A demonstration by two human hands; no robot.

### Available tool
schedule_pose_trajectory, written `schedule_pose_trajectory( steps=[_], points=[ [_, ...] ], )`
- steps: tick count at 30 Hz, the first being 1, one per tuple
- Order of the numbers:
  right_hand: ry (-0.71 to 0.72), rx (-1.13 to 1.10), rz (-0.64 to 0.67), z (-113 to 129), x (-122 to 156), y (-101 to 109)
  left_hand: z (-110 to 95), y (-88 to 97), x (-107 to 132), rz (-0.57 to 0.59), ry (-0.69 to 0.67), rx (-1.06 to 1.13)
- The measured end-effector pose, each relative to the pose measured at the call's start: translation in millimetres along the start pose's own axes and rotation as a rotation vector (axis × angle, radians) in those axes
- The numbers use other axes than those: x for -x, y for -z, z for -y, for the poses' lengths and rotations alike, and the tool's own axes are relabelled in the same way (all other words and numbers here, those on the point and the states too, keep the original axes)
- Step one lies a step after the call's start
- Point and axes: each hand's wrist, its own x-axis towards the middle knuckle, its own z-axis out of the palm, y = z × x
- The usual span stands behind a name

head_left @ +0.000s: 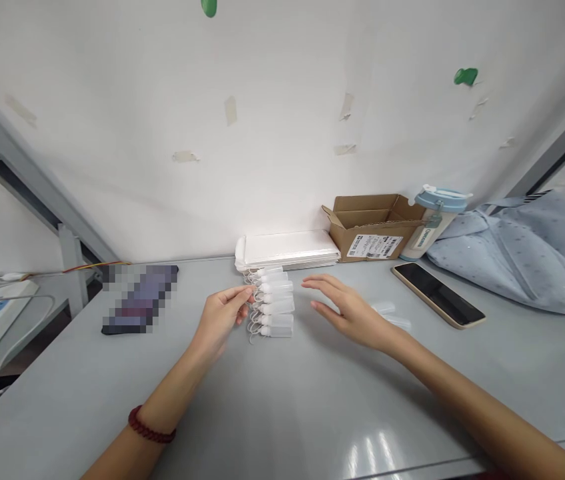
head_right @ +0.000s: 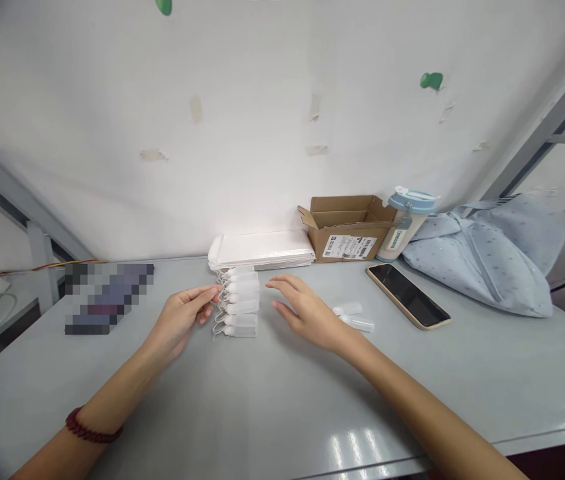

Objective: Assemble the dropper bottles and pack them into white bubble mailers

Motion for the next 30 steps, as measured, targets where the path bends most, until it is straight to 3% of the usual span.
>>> schedule_pose_trajectory(
  steps=[7, 15, 23, 27, 30],
  points=[
    [-0.149, 0.143, 0.061, -11.7, -2.0, 37.2, 0.2, 3.4, -1.6, -0.082, -0.015, 0.064],
    [-0.539, 0.172, 0.493, -14.4, 4.8, 67.1, -6.2, 5.1, 0.7, -0.159, -0.052, 0.089],
    [-0.532, 0.263, 0.66, -4.6, 8.5, 51.1, -7.5, 2.3, 4.5, -0.157, -0.064, 0.086],
    [-0.44, 0.336, 0.588, -1.6, 7.0, 40.7, -7.7, 1.4, 6.8, -0.169, -0.095, 0.041],
    [-0.331, 0.174, 0.459, 3.4, 4.3, 40.0, -12.0, -4.9, 18.2, -0.15, -0.165, -0.07]
  ],
)
